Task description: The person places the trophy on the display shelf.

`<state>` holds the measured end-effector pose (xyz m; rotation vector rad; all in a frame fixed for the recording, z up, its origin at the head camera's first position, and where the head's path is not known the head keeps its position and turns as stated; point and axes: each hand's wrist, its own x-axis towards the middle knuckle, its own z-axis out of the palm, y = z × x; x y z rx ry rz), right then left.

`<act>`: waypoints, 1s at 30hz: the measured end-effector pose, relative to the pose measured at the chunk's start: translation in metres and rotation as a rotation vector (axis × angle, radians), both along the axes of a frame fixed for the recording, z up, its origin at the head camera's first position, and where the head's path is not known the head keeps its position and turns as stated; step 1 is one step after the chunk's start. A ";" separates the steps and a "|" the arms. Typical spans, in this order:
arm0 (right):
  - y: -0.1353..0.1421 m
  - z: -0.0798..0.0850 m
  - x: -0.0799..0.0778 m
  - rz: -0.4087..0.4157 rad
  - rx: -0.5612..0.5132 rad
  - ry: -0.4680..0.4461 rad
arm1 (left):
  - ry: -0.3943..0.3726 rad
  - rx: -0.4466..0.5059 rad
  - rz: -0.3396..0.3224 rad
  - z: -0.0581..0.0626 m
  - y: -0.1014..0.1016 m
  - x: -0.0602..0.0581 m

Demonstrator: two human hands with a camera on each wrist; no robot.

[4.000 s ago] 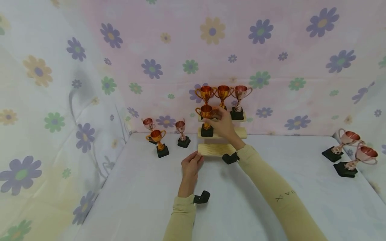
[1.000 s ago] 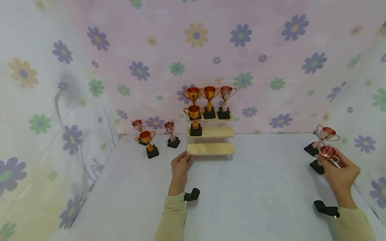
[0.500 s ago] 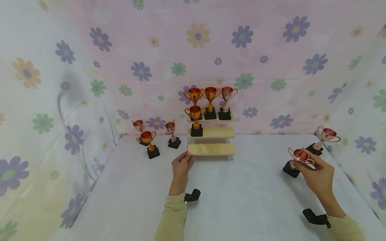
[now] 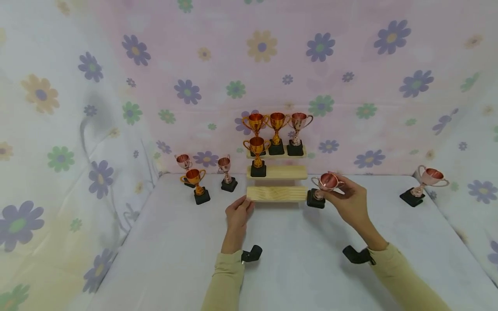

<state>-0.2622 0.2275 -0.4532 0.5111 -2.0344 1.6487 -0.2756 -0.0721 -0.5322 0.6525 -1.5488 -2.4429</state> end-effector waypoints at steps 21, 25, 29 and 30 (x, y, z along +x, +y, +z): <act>-0.098 0.053 -0.090 0.155 0.026 -0.095 | 0.008 0.005 -0.021 0.000 0.001 0.001; -0.104 0.065 -0.082 0.137 0.071 -0.111 | -0.003 -0.001 -0.017 0.001 0.000 0.001; -0.107 0.074 -0.076 0.142 0.087 -0.145 | -0.008 -0.003 -0.015 0.000 -0.001 0.001; -0.108 0.075 -0.075 0.142 0.091 -0.154 | -0.009 -0.001 -0.015 -0.001 -0.001 0.001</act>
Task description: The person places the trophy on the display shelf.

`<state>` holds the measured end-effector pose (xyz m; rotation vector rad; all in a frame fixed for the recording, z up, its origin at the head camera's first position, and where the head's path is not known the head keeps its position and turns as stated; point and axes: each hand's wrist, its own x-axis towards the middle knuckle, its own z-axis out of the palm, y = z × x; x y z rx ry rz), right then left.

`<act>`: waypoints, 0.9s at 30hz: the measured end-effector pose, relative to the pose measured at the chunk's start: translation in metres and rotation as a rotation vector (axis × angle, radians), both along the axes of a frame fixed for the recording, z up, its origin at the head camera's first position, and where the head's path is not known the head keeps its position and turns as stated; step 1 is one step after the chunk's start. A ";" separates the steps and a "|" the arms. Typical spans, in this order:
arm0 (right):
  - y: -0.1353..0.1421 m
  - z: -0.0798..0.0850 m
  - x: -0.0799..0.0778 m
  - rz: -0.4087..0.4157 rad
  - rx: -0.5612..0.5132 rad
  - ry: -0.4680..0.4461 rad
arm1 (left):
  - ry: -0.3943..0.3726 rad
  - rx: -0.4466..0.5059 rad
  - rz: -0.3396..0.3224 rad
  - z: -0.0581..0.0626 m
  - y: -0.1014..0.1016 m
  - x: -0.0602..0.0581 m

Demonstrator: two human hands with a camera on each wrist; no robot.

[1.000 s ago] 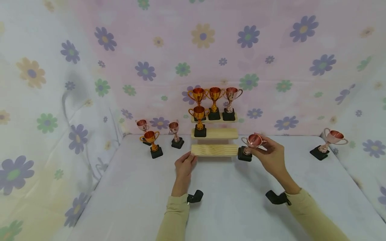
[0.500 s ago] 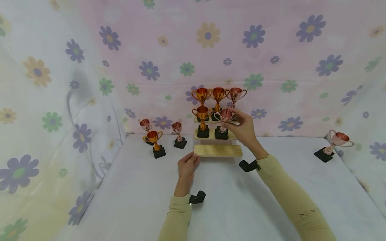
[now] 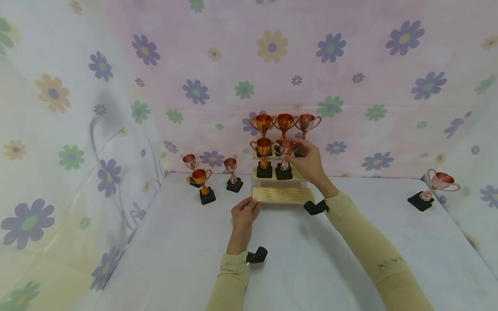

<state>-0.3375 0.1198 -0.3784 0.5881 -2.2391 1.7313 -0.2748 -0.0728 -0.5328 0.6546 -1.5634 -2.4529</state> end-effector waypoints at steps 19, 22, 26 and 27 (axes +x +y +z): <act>-0.008 -0.005 -0.003 -0.027 -0.063 -0.001 | 0.030 -0.010 0.009 0.003 0.000 0.001; -0.008 -0.008 -0.002 -0.014 -0.076 -0.004 | 0.025 -0.009 0.009 0.004 0.000 0.001; 0.003 -0.023 -0.001 0.016 -0.136 0.009 | 0.007 -0.008 -0.002 0.004 0.000 0.001; 0.008 -0.028 -0.001 0.021 -0.153 0.022 | 0.007 -0.009 0.000 0.004 0.001 0.001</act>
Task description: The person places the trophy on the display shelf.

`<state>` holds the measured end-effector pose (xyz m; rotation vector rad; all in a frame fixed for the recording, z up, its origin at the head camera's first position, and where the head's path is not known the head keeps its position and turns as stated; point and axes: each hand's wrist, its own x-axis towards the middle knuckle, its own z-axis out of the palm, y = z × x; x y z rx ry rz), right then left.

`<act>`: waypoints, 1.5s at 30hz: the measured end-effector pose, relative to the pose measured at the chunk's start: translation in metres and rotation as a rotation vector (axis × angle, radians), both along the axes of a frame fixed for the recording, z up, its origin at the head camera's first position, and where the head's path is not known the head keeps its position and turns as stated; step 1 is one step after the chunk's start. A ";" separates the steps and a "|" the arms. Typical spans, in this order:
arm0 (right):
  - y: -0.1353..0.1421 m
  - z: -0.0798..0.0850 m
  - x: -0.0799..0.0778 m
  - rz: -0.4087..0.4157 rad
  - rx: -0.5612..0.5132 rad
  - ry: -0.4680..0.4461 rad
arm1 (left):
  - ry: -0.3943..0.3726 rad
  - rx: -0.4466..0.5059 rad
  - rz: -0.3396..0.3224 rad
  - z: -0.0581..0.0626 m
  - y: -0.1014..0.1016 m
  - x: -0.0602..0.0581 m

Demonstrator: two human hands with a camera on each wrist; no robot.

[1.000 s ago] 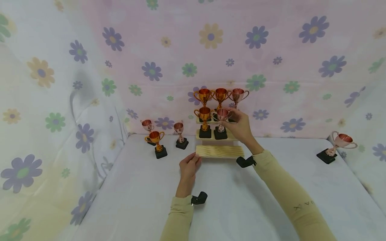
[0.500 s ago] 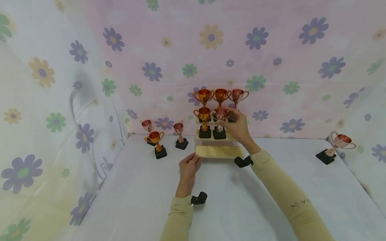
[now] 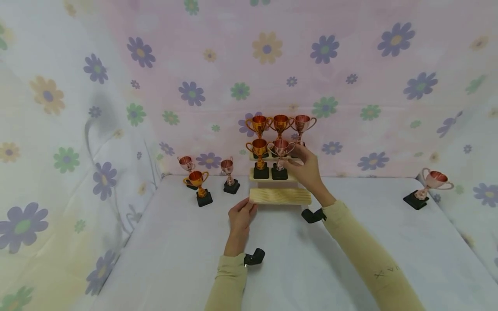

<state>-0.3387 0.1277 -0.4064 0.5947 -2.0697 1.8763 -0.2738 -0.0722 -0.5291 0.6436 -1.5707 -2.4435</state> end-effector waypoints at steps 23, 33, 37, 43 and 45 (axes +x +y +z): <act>0.224 -0.053 0.078 -0.873 -0.110 0.190 | 0.028 -0.003 0.002 -0.001 -0.005 -0.003; 0.284 -0.075 0.063 -1.049 -0.043 -0.073 | 0.020 -0.011 0.010 0.000 -0.002 -0.001; 0.299 -0.072 0.046 -0.963 -0.085 -0.321 | 0.011 -0.011 0.007 0.000 -0.001 0.000; 0.306 -0.075 0.029 -0.927 -0.230 -0.327 | -0.016 -0.007 -0.002 0.001 0.001 0.001; 0.306 -0.079 0.023 -0.953 -0.221 -0.268 | -0.013 0.000 -0.001 0.001 0.000 0.001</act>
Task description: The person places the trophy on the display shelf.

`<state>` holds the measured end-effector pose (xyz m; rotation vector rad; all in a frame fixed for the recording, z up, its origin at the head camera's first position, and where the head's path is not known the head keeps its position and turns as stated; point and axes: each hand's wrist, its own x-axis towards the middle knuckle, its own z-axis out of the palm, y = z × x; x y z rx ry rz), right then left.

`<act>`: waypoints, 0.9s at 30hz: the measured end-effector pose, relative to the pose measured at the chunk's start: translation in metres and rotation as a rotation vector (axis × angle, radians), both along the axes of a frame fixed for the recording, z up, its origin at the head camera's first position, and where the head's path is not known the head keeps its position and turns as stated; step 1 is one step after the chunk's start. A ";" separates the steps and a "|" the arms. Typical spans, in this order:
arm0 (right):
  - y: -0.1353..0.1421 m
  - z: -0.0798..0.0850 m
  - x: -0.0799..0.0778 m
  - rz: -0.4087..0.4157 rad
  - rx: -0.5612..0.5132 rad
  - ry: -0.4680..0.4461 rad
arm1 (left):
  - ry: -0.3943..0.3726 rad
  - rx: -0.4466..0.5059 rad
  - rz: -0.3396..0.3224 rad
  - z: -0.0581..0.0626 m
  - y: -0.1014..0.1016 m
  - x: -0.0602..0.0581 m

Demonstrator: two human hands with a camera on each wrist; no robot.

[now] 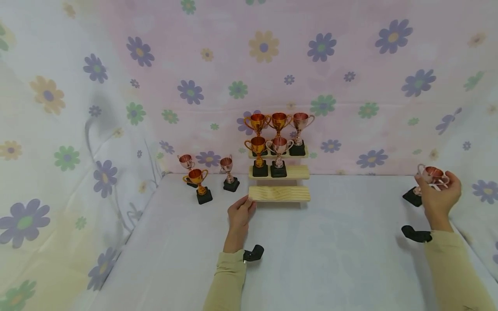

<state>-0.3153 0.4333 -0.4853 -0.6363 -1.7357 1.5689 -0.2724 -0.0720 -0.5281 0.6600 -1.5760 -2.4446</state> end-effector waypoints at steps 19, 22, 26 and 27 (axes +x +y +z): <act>-0.029 -0.007 0.015 0.120 0.262 0.183 | 0.017 0.014 -0.011 -0.001 0.000 0.000; -0.052 -0.001 0.025 0.225 0.355 0.257 | 0.014 0.021 -0.010 -0.001 -0.001 0.000; -0.092 0.016 0.038 0.394 0.465 0.359 | 0.013 0.032 -0.006 0.001 0.000 0.001; -0.103 0.021 0.041 0.436 0.482 0.376 | 0.011 0.034 -0.006 0.001 0.000 0.001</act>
